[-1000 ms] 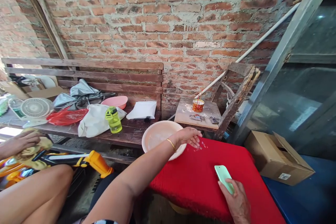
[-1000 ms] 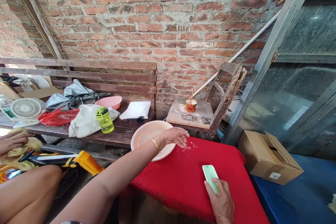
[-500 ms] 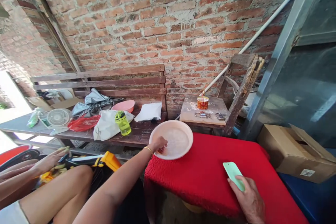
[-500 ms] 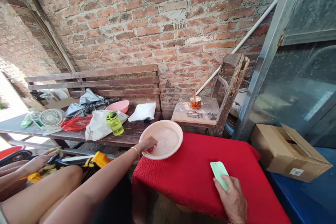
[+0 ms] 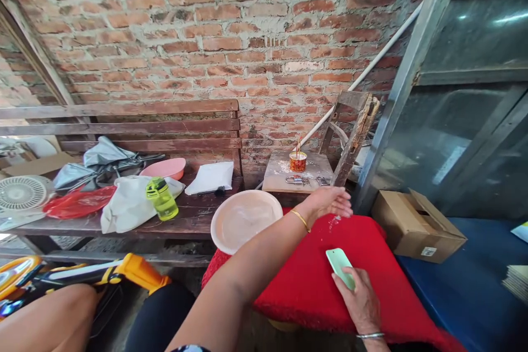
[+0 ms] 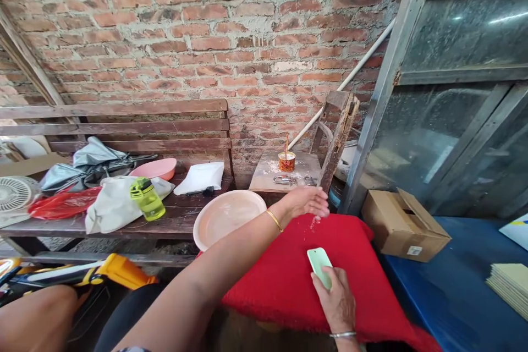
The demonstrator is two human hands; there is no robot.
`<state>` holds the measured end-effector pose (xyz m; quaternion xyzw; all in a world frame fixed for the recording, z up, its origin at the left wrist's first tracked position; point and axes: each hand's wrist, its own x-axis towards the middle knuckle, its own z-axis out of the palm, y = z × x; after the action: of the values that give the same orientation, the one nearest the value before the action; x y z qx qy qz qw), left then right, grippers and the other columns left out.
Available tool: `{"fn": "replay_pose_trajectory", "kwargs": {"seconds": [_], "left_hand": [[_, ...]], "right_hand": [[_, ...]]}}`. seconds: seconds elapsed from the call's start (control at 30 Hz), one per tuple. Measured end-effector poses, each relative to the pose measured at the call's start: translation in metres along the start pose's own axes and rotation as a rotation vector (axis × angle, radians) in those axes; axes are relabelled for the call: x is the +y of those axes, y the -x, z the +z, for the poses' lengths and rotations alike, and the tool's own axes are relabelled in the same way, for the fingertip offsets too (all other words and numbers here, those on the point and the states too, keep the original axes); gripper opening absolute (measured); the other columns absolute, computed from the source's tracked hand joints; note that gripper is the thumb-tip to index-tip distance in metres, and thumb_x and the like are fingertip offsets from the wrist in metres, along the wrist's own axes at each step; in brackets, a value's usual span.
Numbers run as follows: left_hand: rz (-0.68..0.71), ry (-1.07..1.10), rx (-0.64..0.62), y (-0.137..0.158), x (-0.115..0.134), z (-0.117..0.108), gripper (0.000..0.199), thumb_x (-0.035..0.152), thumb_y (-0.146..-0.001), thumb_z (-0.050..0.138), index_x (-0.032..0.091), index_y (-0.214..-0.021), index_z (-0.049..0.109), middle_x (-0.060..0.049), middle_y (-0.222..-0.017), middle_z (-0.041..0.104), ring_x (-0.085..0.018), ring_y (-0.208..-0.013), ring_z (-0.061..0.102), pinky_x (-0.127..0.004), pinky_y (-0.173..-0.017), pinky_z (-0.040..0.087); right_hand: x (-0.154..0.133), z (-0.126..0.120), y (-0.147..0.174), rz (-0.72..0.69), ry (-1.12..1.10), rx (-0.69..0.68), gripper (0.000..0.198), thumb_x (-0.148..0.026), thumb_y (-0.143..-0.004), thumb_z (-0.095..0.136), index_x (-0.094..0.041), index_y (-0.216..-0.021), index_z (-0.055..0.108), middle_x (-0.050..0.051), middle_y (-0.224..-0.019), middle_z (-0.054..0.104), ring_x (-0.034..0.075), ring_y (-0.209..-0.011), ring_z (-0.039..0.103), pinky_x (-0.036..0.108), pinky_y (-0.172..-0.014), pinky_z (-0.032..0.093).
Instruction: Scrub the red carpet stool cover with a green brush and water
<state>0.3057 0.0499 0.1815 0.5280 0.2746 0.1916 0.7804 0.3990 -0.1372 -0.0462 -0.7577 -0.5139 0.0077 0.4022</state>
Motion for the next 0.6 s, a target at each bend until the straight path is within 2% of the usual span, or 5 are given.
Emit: {"fn": "replay_pose_trajectory", "kwargs": {"seconds": [0.1,0.2,0.3,0.43,0.6], "left_hand": [[0.199,0.092,-0.015,0.003,0.005,0.012,0.030,0.042,-0.091,0.058,0.012,-0.095,0.064,-0.010,-0.088,0.067,-0.018,-0.075,0.068,-0.037,-0.076,0.057],[0.221,0.011,0.113,0.026,-0.002,-0.021,0.032,0.043,-0.088,0.062,0.015,-0.104,0.063,-0.010,-0.101,0.065,-0.016,-0.079,0.066,-0.035,-0.077,0.057],[0.011,-0.252,0.450,0.062,-0.016,-0.081,0.028,0.041,-0.090,0.059,0.017,-0.104,0.061,-0.005,-0.091,0.064,-0.012,-0.069,0.064,-0.029,-0.071,0.056],[-0.134,-0.381,0.698,0.119,-0.036,-0.156,0.020,0.031,-0.092,0.052,0.014,-0.099,0.059,-0.003,-0.071,0.060,-0.012,-0.055,0.058,-0.026,-0.060,0.053],[-0.371,-0.420,0.849,0.166,-0.061,-0.201,0.021,0.033,-0.091,0.053,0.014,-0.090,0.061,-0.002,-0.058,0.057,-0.015,-0.048,0.057,-0.029,-0.055,0.051]], "right_hand": [[-0.001,0.000,0.001,0.002,0.005,-0.010,0.053,-0.074,-0.078,0.049,-0.026,-0.090,0.067,0.004,-0.093,0.061,0.022,-0.080,0.064,0.033,-0.061,0.051],[-0.003,0.000,0.001,-0.018,0.006,0.017,0.054,-0.074,-0.080,0.047,-0.025,-0.091,0.067,0.005,-0.094,0.061,0.022,-0.080,0.065,0.032,-0.060,0.050],[-0.004,-0.002,0.002,-0.027,0.012,0.034,0.059,-0.077,-0.081,0.043,-0.024,-0.091,0.068,0.006,-0.094,0.061,0.021,-0.075,0.065,0.031,-0.055,0.047],[-0.002,-0.003,0.002,-0.024,0.000,0.016,0.066,-0.082,-0.080,0.038,-0.024,-0.093,0.068,0.006,-0.094,0.062,0.020,-0.069,0.062,0.031,-0.052,0.044],[0.004,0.001,-0.001,-0.047,-0.012,-0.003,0.073,-0.087,-0.075,0.037,-0.024,-0.092,0.069,0.009,-0.093,0.062,0.024,-0.074,0.062,0.034,-0.056,0.046]]}}
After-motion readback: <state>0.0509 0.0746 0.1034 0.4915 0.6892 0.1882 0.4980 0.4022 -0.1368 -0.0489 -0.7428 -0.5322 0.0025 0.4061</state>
